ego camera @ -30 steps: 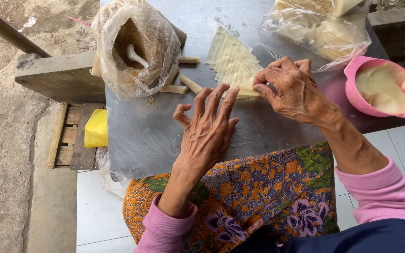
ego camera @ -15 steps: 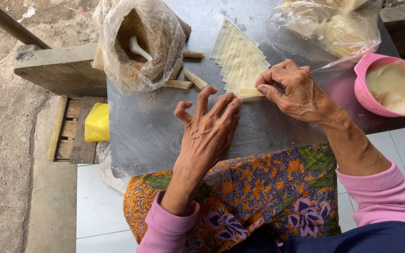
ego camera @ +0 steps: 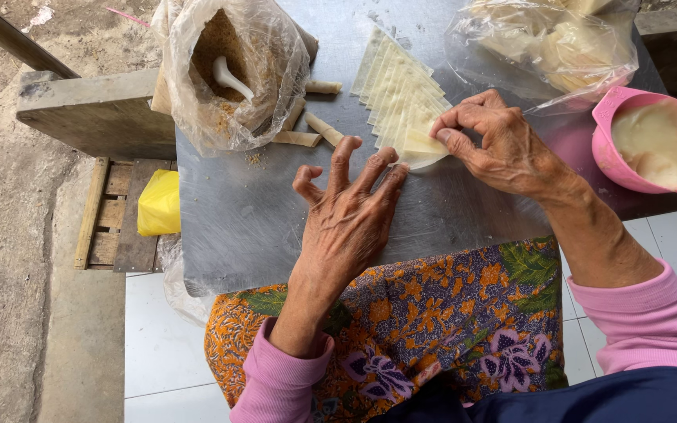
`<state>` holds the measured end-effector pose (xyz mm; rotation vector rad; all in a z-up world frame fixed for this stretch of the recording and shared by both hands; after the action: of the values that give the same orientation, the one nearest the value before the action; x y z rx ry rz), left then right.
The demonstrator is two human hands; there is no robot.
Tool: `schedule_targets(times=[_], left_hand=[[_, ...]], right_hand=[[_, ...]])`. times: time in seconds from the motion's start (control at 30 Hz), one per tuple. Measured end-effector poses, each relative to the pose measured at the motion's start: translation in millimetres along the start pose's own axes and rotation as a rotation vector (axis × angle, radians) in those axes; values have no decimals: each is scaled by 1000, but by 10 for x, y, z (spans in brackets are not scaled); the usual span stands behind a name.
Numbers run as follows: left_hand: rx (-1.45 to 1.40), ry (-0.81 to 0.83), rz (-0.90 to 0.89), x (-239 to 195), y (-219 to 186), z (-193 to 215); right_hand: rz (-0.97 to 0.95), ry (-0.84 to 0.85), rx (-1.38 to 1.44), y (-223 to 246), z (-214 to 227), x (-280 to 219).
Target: The person fills thin square wrappers with a granular mixture using a small spoon, then folds and rolls them into cylindrical spring rolls. The finished rolls are placed on the metal table beside the stack of wrappers.
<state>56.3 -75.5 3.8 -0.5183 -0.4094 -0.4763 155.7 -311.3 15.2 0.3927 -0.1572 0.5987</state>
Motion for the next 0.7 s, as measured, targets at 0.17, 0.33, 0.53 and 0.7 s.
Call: schedule_targets(times=[0.17,0.33,0.53,0.7], left_hand=[[-4,-4,-18,2,10,2],[-14,-23,-17,-11,14,-9],[-19,-15,-10,-14,24,-10],[-2,-22,-9,-9,20,-11]], right_hand=[[133,-15,11,20,32,22],[109,40,-215,204,49,-44],[171,-38,-260,362,104,-106],[168,-98,-283,299,24,-139]])
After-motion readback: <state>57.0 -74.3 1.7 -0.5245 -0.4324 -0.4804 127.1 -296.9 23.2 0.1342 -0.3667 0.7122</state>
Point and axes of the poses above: each hand's wrist, its own x-axis towards the middle knuckle, its own z-axis out of the back of the hand, y = z × x, the point moved 1 cm from there along x, towards the middle knuckle, and after that the axes turned 9 degrees about -x, right-handed, at the moved point
